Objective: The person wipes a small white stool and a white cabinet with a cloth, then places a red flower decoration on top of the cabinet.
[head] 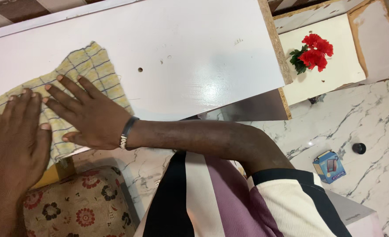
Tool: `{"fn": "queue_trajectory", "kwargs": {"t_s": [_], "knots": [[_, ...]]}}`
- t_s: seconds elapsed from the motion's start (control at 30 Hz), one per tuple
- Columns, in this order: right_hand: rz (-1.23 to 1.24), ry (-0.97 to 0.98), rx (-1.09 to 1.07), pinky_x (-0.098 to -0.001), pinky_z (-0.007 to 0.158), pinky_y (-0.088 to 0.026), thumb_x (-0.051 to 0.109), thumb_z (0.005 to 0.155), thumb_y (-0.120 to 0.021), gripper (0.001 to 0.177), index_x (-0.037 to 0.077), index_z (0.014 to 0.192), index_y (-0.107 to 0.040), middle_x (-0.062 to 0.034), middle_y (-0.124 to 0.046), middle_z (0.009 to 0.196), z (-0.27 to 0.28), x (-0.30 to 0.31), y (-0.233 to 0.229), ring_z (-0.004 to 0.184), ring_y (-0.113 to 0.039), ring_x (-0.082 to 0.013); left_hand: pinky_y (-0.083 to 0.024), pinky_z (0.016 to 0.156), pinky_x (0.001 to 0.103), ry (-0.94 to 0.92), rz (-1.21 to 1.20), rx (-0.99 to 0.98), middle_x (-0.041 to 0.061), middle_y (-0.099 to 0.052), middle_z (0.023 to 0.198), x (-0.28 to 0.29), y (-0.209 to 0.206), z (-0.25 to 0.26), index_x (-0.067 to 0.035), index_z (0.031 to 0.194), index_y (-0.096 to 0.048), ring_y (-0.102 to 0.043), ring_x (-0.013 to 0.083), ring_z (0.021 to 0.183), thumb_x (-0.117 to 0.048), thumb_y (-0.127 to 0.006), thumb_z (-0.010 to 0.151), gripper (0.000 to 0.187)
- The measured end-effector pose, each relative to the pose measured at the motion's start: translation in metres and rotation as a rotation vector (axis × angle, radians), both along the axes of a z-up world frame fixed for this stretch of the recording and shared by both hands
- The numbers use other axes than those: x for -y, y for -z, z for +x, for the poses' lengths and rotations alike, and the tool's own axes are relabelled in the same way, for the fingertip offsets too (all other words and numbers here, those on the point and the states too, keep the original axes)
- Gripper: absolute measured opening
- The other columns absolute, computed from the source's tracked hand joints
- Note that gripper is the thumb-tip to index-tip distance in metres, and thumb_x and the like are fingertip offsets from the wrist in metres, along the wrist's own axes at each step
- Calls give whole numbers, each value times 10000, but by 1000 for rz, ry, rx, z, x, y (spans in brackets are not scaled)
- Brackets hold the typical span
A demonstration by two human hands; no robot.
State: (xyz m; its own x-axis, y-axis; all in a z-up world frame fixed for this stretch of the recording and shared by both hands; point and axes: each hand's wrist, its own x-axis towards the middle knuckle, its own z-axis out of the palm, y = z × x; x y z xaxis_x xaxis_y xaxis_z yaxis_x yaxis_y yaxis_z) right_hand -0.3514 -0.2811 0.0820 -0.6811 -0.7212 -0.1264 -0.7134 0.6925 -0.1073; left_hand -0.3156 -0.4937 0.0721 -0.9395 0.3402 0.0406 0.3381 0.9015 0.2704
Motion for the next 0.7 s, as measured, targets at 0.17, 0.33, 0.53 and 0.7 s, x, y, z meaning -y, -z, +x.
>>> {"fn": "queue_trajectory", "kwargs": {"t_s": [0.17,0.33,0.53,0.7], "knots": [[-4,-122,-20,-515,1316,-41,647,1087,-214,762,171,1665,-75,-99,-49,1746,-16,-2,11,1604,-12,-291,-116,1252,579,-122,-15,-43,187,-280,1709,3,6,7,-46,1641,-312,-222,388,1571,-350,-315,1061,655],[-72,-120,-67,-482,1316,-61,610,1090,-168,674,264,1665,-113,-23,-94,1743,-37,-42,31,1600,-71,-221,-123,1232,594,-109,4,-55,205,-253,1707,-37,3,-5,-11,1625,-294,-200,391,1569,-394,-324,1091,659],[-185,-71,-15,-508,1308,-92,614,1087,-206,688,249,1669,-171,-58,-134,1746,-73,-154,29,1609,-74,-274,-95,1240,608,-19,35,-47,165,-234,1698,-125,8,-49,-47,1626,-260,-167,339,1568,-444,-310,1087,671],[-195,76,23,-521,1276,-125,581,1076,-281,689,216,1657,-218,-111,-185,1727,-105,-260,8,1596,-108,-314,-93,1243,578,131,41,-97,122,-192,1701,-226,12,-118,-64,1624,-228,-145,311,1564,-498,-277,1090,689]]}}
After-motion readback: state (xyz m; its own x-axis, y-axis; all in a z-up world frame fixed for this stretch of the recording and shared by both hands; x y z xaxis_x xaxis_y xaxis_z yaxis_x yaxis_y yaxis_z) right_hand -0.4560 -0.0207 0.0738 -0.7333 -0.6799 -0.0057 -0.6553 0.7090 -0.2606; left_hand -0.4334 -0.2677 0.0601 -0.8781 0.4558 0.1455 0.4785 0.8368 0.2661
